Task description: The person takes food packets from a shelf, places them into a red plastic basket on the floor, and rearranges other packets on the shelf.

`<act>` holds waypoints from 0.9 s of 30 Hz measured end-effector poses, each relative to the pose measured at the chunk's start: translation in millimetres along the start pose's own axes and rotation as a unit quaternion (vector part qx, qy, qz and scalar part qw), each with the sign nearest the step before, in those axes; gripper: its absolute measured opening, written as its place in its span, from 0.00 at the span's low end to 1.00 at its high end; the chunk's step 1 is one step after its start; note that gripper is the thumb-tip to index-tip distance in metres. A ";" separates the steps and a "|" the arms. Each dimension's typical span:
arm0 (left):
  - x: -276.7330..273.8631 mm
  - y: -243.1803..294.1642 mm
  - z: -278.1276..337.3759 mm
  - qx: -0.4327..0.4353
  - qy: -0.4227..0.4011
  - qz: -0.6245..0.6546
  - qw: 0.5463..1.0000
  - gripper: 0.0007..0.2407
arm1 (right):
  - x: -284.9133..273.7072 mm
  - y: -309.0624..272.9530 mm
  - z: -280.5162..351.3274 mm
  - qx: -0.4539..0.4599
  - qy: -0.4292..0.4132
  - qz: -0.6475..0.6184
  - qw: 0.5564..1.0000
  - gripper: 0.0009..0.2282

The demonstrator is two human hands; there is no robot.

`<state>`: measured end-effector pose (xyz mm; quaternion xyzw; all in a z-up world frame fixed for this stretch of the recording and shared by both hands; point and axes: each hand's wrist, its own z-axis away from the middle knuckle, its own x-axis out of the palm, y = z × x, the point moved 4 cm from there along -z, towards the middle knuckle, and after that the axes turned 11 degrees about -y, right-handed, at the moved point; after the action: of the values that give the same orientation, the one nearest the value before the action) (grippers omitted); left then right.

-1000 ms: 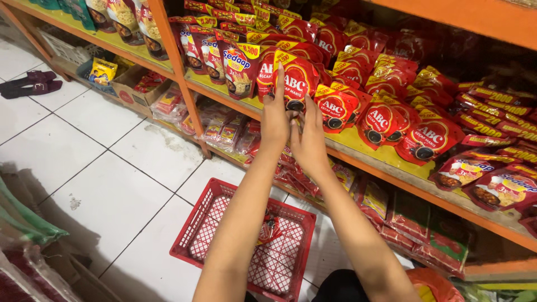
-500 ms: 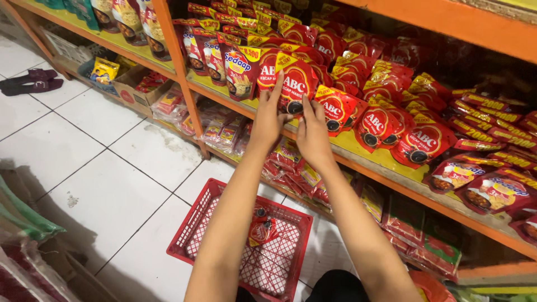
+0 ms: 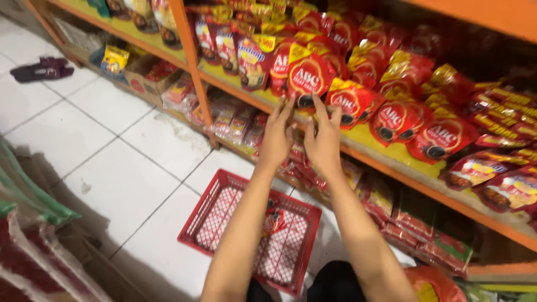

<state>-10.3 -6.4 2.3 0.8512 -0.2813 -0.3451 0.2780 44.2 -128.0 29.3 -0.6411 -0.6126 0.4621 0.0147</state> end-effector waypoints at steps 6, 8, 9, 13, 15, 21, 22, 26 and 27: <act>50.5 -74.0 156.3 -0.240 0.113 0.093 0.960 0.21 | 113.6 76.1 108.1 0.196 -0.055 -0.472 0.858 0.18; 87.9 -114.8 246.1 -0.394 0.157 0.223 0.878 0.21 | 170.7 116.9 159.6 0.256 -0.064 -0.651 0.712 0.14; 99.0 -128.0 286.9 -0.413 0.145 0.114 0.892 0.19 | 191.6 143.5 191.3 0.335 -0.112 -0.594 0.723 0.15; 133.3 -160.8 410.7 -0.387 0.008 -0.118 0.915 0.23 | 246.1 222.7 307.3 0.532 -0.164 -0.445 0.701 0.18; 137.8 -170.9 408.2 -0.408 0.044 -0.129 0.903 0.24 | 257.6 239.9 333.1 0.528 -0.182 -0.392 0.731 0.19; 127.0 -152.2 359.3 -0.439 0.130 0.029 0.888 0.22 | 273.0 249.2 333.6 0.378 -0.245 0.050 0.891 0.36; 124.4 -149.1 353.8 -0.448 0.119 0.037 0.885 0.23 | 274.5 242.5 332.0 0.296 -0.247 0.124 0.914 0.32; 104.7 -163.0 359.1 -0.464 0.138 0.072 0.872 0.22 | 279.9 237.7 335.4 0.340 -0.253 0.153 0.893 0.27; 105.2 -170.6 367.5 -0.507 0.152 0.098 0.843 0.22 | 279.5 242.4 340.6 0.441 -0.257 0.091 0.855 0.28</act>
<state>-171.2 -62.3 -380.0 0.6014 -0.1029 -0.2770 0.7423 -26.3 -151.4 -468.1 -0.4790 -0.2653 0.8313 0.0958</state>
